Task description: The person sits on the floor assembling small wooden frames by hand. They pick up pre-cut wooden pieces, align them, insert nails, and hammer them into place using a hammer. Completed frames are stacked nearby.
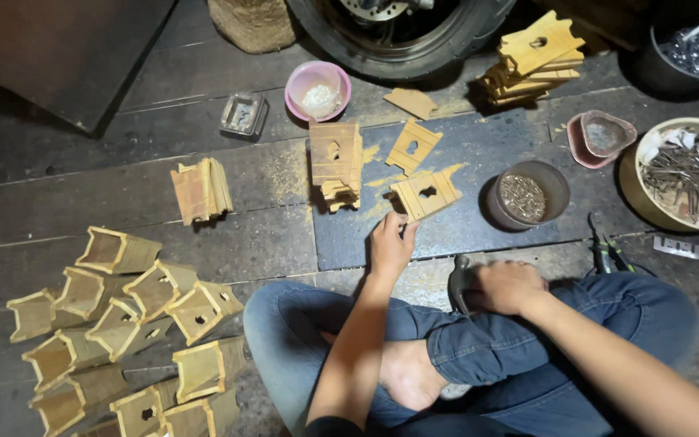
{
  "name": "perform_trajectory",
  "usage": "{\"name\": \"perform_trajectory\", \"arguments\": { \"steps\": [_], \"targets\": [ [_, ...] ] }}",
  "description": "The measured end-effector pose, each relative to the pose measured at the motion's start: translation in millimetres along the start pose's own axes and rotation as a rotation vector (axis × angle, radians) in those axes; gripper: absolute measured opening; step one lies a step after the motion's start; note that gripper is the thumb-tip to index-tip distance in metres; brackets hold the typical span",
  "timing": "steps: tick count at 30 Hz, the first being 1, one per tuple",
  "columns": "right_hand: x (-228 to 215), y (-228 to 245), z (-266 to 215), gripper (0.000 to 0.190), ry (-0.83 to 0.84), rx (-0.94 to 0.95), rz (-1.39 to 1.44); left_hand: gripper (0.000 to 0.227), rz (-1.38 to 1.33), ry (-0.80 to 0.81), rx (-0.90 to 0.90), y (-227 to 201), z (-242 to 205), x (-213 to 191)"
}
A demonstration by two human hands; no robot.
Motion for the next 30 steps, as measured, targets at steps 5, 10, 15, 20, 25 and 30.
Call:
{"name": "perform_trajectory", "arguments": {
  "steps": [5,10,15,20,25,30],
  "targets": [
    [26.5,-11.5,21.1,0.039,-0.054,-0.048,0.050,0.022,0.047,0.025,0.051,-16.2,2.3,-9.2],
    [-49.8,-5.6,-26.4,0.043,-0.118,0.034,0.576,0.018,0.096,0.083,0.089,-33.4,6.5,-14.4],
    [-42.3,-11.6,-29.0,0.049,-0.401,-0.034,1.362,0.016,-0.078,0.055,0.000,-31.7,7.2,-12.0],
    [-41.7,5.6,-2.6,0.046,-0.574,0.046,1.462,0.017,-0.134,0.060,-0.026,-36.6,10.6,-15.5],
    [-58.8,24.2,-7.5,0.047,-0.529,0.039,1.304,0.019,-0.127,0.056,-0.023,-34.6,9.5,-14.4],
    [-53.4,16.1,3.7,0.047,-0.667,0.054,1.215,0.015,-0.131,0.047,-0.014,-37.4,14.0,-16.2]
  ]
}}
Point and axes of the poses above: each hand's wrist, its own z-axis towards the middle knuckle, its own x-axis out of the palm, y = z × x, the point moved 2 cm from there along z, towards the middle knuckle, and after that the axes turned 6 degrees about -y, right-handed, at the moved point
